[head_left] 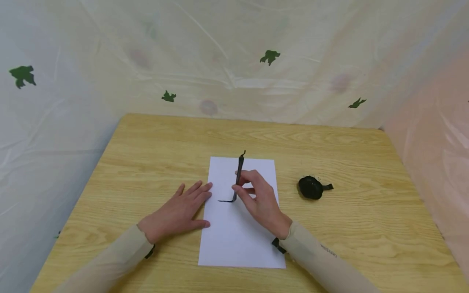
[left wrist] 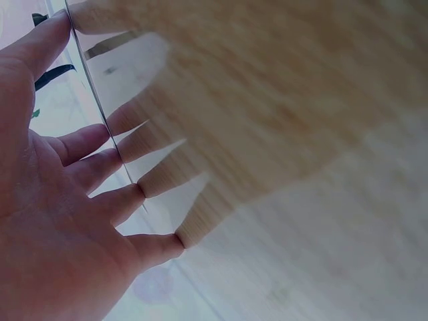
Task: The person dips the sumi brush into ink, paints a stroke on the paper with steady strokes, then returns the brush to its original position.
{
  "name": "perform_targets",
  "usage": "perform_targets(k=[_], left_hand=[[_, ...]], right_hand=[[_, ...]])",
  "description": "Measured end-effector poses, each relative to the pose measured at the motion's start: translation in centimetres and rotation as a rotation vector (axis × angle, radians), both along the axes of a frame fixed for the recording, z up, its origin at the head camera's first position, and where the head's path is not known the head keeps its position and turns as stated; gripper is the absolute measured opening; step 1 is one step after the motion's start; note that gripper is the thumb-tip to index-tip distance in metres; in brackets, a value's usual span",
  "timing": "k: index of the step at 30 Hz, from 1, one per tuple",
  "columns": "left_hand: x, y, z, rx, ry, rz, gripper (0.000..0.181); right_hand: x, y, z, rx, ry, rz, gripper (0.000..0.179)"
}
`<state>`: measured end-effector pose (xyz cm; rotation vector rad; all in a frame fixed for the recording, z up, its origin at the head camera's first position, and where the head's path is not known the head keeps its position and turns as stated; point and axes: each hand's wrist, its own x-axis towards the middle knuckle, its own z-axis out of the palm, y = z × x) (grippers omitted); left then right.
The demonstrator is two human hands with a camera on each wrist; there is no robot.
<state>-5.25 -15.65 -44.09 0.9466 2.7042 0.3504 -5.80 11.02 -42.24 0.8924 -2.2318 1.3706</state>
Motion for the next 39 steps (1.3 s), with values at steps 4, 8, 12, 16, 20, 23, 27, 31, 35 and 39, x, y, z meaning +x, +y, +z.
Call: perform_targets(k=[4,8,12,16,20,23,27,31,35,39], left_hand=[[0.0,0.0,0.0,-0.002,-0.004,-0.002,0.086],[0.0,0.0,0.0,-0.005,-0.001,-0.002,0.085],[0.0,0.0,0.0,-0.001,-0.005,-0.001,0.085],[0.1,-0.1,0.0,0.002,0.003,-0.002,0.085],[0.0,-0.1,0.1,0.003,0.009,-0.002,0.085],[0.1,-0.1,0.0,0.005,0.008,-0.003,0.084],[0.1,-0.1,0.1,0.008,0.002,-0.004,0.085],[0.1,-0.1,0.1,0.011,-0.005,-0.002,0.085],[0.0,-0.1,0.1,0.009,0.0,-0.003,0.085],[0.0,-0.1,0.1,0.009,0.004,-0.006,0.084]], right_hand=[[0.1,0.1,-0.1,-0.002,-0.005,-0.007,0.046],[0.1,0.3,-0.2,-0.008,0.008,-0.004,0.045],[0.1,0.4,-0.3,-0.007,0.009,0.005,0.035],[0.2,0.5,-0.2,-0.005,-0.007,0.005,0.035],[0.2,0.6,-0.1,-0.008,-0.011,-0.004,0.038],[0.2,0.6,-0.1,-0.01,-0.007,-0.01,0.044],[0.2,0.8,-0.1,-0.015,0.004,-0.017,0.05],[0.2,0.9,-0.2,-0.016,0.008,-0.022,0.049],[0.2,1.0,-0.3,-0.011,0.008,-0.027,0.048],[0.2,1.2,-0.3,-0.009,0.007,-0.032,0.047]])
